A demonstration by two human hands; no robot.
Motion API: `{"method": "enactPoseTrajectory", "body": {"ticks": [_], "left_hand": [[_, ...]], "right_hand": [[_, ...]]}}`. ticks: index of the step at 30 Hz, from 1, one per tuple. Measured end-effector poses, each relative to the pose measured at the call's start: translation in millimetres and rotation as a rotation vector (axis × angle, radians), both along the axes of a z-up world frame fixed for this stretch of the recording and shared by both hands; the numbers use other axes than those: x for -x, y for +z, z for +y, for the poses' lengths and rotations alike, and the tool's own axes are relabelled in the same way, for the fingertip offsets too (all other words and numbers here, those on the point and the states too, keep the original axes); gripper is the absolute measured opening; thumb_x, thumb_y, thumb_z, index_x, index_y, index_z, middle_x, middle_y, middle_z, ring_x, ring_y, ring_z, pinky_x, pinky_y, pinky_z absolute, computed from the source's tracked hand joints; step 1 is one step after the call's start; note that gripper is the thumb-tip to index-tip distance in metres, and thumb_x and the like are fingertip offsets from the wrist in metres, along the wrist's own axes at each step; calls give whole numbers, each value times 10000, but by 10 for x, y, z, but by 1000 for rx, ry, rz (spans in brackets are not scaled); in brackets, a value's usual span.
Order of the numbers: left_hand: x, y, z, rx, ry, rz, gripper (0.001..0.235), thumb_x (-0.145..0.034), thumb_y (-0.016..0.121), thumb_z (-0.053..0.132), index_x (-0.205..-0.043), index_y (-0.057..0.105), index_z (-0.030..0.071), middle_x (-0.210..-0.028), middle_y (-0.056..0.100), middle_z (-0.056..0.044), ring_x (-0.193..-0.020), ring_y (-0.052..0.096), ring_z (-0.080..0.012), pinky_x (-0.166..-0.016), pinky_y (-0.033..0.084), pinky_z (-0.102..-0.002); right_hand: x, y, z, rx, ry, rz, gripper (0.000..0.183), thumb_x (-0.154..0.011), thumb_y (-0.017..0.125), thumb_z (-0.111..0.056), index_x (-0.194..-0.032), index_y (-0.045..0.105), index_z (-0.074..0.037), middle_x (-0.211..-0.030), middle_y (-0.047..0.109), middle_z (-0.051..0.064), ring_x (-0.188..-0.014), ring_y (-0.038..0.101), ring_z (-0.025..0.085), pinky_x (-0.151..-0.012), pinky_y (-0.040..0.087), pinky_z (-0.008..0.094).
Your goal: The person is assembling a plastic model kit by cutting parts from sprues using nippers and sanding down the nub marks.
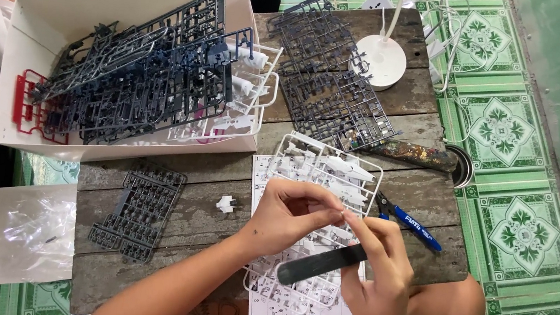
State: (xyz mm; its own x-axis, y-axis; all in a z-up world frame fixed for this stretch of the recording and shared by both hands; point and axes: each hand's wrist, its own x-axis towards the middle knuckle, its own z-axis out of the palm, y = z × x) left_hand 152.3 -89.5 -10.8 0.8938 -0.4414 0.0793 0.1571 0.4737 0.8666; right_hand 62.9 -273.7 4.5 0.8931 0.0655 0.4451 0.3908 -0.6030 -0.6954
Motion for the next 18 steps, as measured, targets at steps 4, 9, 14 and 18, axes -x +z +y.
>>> {"method": "enactPoseTrajectory", "body": {"ticks": [4, 9, 14, 18], "left_hand": [[5, -66, 12, 30, -20, -24, 107, -1041, 834, 91, -1075, 811, -7, -1047, 831, -163, -946, 813, -204, -871, 680, -288], [-7, -35, 62, 211, -176, -32, 31, -1066, 793, 5, -1048, 775, 23, -1053, 778, -156, -933, 797, -275, -872, 720, -363], [-1, -7, 82, 243, -231, -31, 79, -1073, 778, -37, -1057, 803, 35, -1092, 795, -148, -1001, 810, -270, -922, 743, -371], [-10, -28, 84, 274, -269, -25, 52, -1075, 790, -17, -1072, 815, 29, -1103, 787, -158, -1001, 795, -263, -942, 738, -372]], "right_hand": [[44, 47, 53, -2, -52, -83, 263, -1095, 596, -28, -1316, 735, -2, -1118, 668, 175, -973, 686, 305, -892, 566, 373], [137, -25, 33, -179, -121, -102, 199, -1032, 633, -27, -1176, 771, -22, -1067, 691, 183, -897, 665, 256, -853, 514, 335], [135, 43, 54, -171, -143, -89, 139, -1077, 649, -78, -1111, 780, -45, -993, 657, 131, -845, 640, 221, -802, 491, 315], [138, 45, 31, -158, -136, -86, 55, -1011, 752, -27, -1061, 775, -25, -957, 652, 126, -831, 650, 231, -791, 518, 317]]}}
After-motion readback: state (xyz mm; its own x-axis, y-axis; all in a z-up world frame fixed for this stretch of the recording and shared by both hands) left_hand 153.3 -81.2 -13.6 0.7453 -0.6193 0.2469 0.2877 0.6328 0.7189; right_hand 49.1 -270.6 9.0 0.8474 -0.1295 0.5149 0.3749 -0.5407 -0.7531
